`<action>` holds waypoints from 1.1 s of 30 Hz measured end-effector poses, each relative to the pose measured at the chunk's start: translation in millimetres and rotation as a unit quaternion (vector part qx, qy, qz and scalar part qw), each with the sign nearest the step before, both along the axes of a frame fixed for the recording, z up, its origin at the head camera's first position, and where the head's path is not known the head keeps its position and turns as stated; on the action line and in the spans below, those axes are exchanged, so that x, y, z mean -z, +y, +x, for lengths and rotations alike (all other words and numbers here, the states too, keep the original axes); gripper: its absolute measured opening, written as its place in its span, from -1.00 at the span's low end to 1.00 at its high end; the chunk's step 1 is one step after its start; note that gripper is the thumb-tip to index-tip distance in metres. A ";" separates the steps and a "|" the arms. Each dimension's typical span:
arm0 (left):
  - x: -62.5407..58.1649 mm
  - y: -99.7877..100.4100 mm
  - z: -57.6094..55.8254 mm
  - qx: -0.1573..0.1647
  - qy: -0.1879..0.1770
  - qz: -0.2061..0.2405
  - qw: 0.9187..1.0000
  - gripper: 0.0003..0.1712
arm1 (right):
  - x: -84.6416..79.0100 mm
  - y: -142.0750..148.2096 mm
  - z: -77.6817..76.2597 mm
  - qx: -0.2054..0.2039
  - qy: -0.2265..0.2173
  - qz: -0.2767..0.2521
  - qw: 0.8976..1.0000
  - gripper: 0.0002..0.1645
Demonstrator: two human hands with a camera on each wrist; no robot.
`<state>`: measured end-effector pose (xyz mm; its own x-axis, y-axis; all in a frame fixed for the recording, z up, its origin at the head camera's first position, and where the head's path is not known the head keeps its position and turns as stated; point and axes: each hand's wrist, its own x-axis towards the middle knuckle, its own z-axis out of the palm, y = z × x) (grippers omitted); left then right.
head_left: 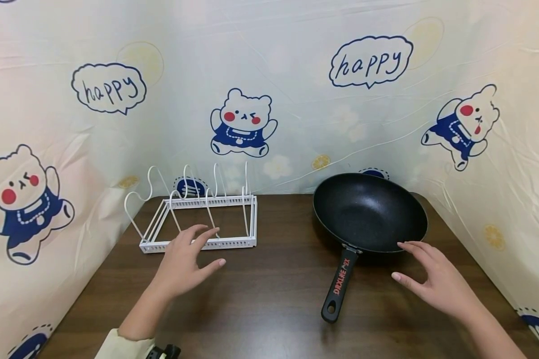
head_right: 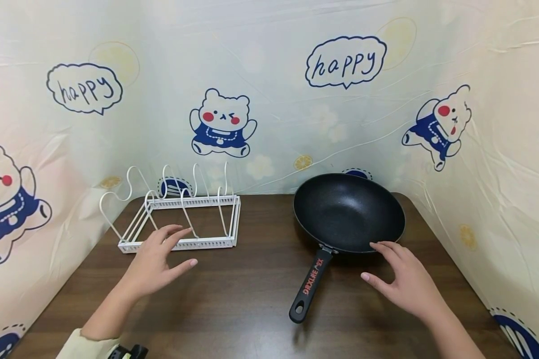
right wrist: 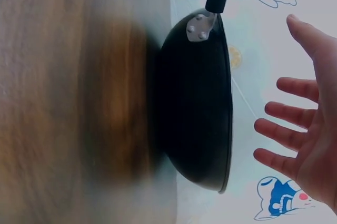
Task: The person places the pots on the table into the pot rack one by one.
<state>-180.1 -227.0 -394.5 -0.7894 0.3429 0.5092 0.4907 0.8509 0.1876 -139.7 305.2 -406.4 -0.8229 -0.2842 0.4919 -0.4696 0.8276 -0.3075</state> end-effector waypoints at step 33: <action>18.5 95.7 -8.7 0.140 -0.256 0.256 0.922 -0.59 | 28.6 -50.1 -5.2 0.033 -0.212 -0.250 0.944 -0.70</action>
<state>-188.9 -131.3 -413.1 -0.8882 0.3877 0.2465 0.4132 0.4397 0.7975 -144.9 255.1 -435.0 -0.9838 -0.0450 0.1736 -0.1693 0.5521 -0.8164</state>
